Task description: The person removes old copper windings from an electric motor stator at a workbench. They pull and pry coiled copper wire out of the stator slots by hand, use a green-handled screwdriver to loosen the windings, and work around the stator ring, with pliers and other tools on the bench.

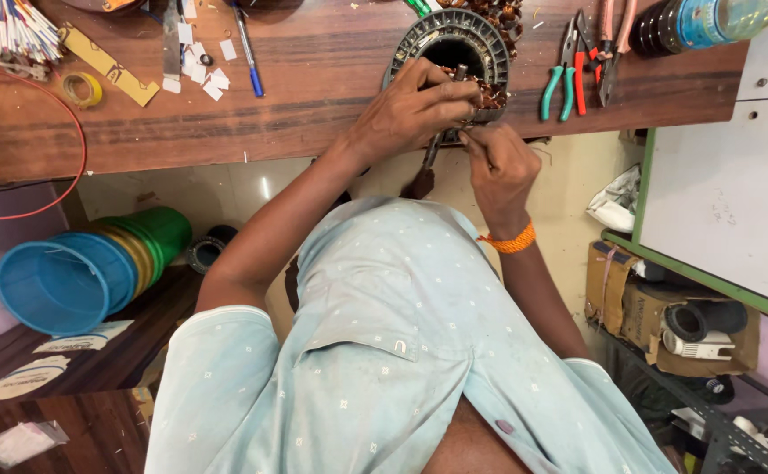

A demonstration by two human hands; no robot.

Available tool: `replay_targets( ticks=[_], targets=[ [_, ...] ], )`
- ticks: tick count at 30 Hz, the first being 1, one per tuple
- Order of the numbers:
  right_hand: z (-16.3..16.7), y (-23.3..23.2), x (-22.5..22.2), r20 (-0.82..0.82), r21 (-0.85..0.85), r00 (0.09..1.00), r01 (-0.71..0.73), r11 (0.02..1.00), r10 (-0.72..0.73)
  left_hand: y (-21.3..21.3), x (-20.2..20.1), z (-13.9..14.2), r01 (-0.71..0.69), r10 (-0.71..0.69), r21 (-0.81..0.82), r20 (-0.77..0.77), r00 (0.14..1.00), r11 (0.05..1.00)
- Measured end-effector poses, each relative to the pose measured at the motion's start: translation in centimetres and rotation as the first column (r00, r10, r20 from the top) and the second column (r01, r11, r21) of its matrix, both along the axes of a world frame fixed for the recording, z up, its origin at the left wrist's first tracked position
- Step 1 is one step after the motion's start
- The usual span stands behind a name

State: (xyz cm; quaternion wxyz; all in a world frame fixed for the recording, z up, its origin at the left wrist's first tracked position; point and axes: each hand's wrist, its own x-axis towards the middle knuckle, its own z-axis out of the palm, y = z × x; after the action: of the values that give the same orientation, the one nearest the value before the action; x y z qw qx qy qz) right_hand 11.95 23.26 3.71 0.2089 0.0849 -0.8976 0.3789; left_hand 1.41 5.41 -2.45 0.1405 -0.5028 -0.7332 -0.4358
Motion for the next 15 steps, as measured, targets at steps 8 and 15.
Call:
replay_targets(
  ticks=[8, 15],
  targets=[
    [-4.8, 0.5, 0.0, 0.006, -0.047, 0.997, 0.078, 0.996, -0.078, -0.5, -0.1, -0.8, -0.154, 0.144, 0.013, -0.444, 0.884, 0.988],
    [-3.7, 1.2, 2.7, 0.165, -0.177, 0.983, 0.115, 0.978, -0.086, 0.0, 1.4, -4.7, -0.281, 0.285, 0.093, -0.545, 0.788, 0.955]
  ],
)
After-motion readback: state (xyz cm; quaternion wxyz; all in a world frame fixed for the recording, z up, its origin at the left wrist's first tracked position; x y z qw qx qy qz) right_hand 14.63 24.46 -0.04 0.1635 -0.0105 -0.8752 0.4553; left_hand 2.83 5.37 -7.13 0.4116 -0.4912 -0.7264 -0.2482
